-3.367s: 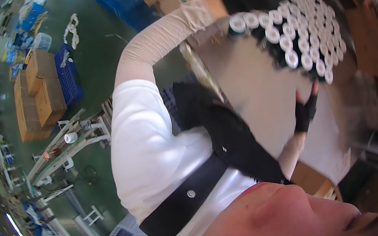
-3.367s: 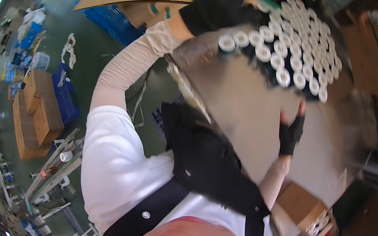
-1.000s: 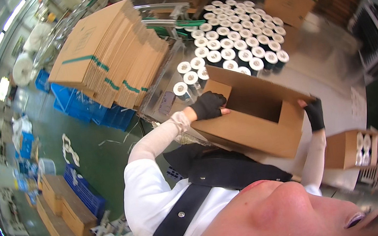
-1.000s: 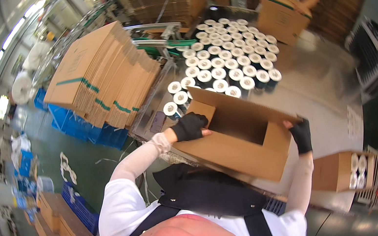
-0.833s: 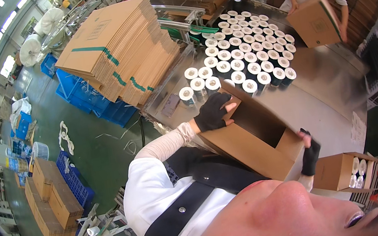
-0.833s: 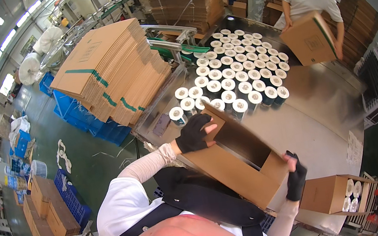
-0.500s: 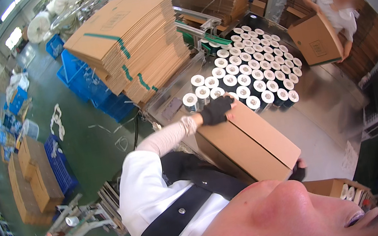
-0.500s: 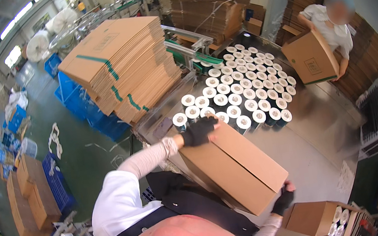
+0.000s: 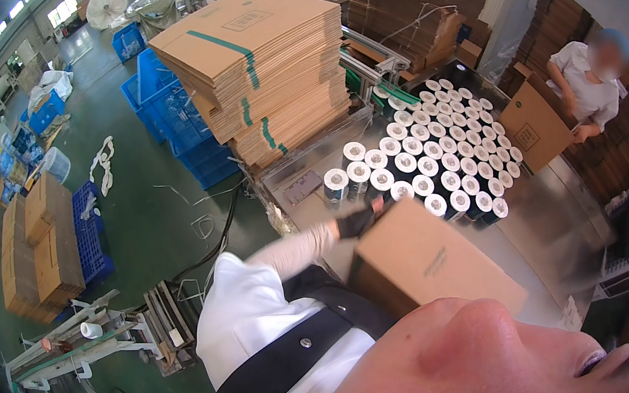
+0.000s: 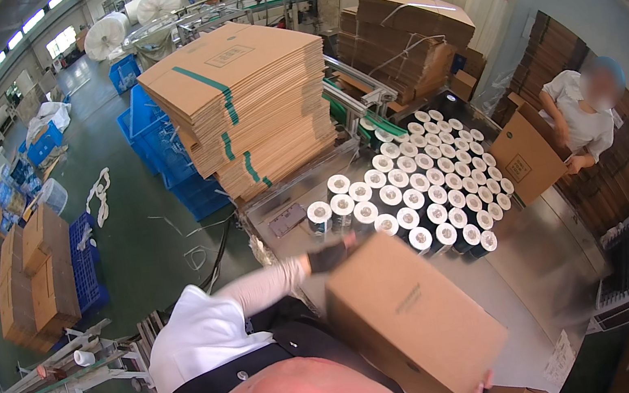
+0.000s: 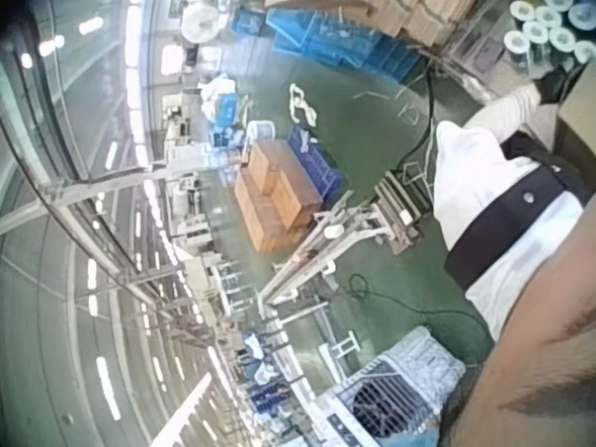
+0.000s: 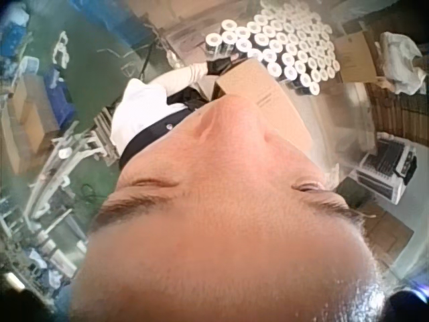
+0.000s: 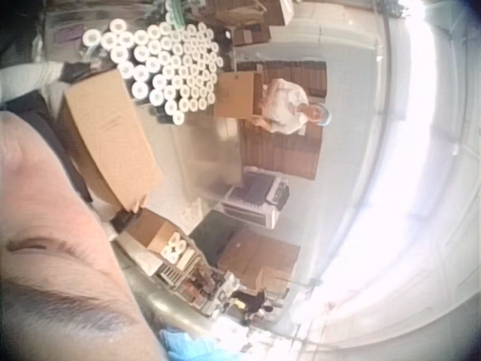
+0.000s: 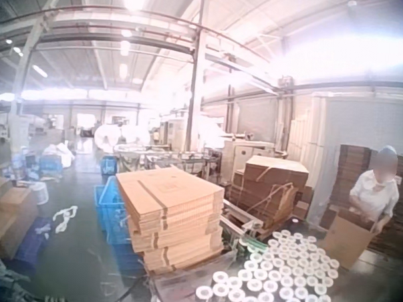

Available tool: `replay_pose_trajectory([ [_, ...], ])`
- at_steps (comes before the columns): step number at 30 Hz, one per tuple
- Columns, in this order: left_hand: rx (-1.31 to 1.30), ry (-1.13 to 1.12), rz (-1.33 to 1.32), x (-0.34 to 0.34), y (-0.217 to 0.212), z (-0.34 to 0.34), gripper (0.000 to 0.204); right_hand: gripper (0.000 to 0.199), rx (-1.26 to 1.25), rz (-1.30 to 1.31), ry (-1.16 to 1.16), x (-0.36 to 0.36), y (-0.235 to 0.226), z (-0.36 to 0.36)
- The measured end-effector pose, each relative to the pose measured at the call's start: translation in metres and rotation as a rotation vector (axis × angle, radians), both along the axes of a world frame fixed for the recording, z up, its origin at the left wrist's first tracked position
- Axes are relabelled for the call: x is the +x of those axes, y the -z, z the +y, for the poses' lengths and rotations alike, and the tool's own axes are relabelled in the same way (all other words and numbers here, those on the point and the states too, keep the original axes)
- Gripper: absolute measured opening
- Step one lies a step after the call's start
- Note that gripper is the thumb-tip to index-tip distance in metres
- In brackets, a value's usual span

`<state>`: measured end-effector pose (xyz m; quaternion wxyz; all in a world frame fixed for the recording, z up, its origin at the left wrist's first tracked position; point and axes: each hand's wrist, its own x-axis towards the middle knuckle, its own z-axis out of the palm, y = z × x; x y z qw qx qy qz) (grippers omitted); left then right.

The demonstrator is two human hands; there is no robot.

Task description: The person assembles flat cardboard boxes and packs them with cylindrical cans from a nearby table. They arrange the cans in rows inside the box, close the flaps, and place the finished box on a stack.

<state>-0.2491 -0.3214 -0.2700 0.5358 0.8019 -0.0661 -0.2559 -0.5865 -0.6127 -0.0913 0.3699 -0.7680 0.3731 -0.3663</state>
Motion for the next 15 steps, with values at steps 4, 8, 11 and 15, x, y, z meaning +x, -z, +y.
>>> replay_pose_trajectory([
  [4,0.227,0.120,0.099,-0.079,0.043,-0.031,0.050,0.027,-0.014,-0.092,-0.152,0.003,-0.063,0.019],
  [8,0.026,0.432,0.084,-0.080,-0.030,-0.065,0.055,0.027,0.017,-0.155,-0.524,0.060,-0.062,0.065],
  [11,-0.377,0.255,0.048,-0.060,-0.067,-0.112,0.067,0.026,-0.049,-0.025,-0.638,0.120,-0.003,0.100],
  [15,0.265,0.424,-0.467,-0.062,-0.132,-0.093,0.090,0.028,0.420,0.048,-1.051,0.126,0.028,0.111],
])
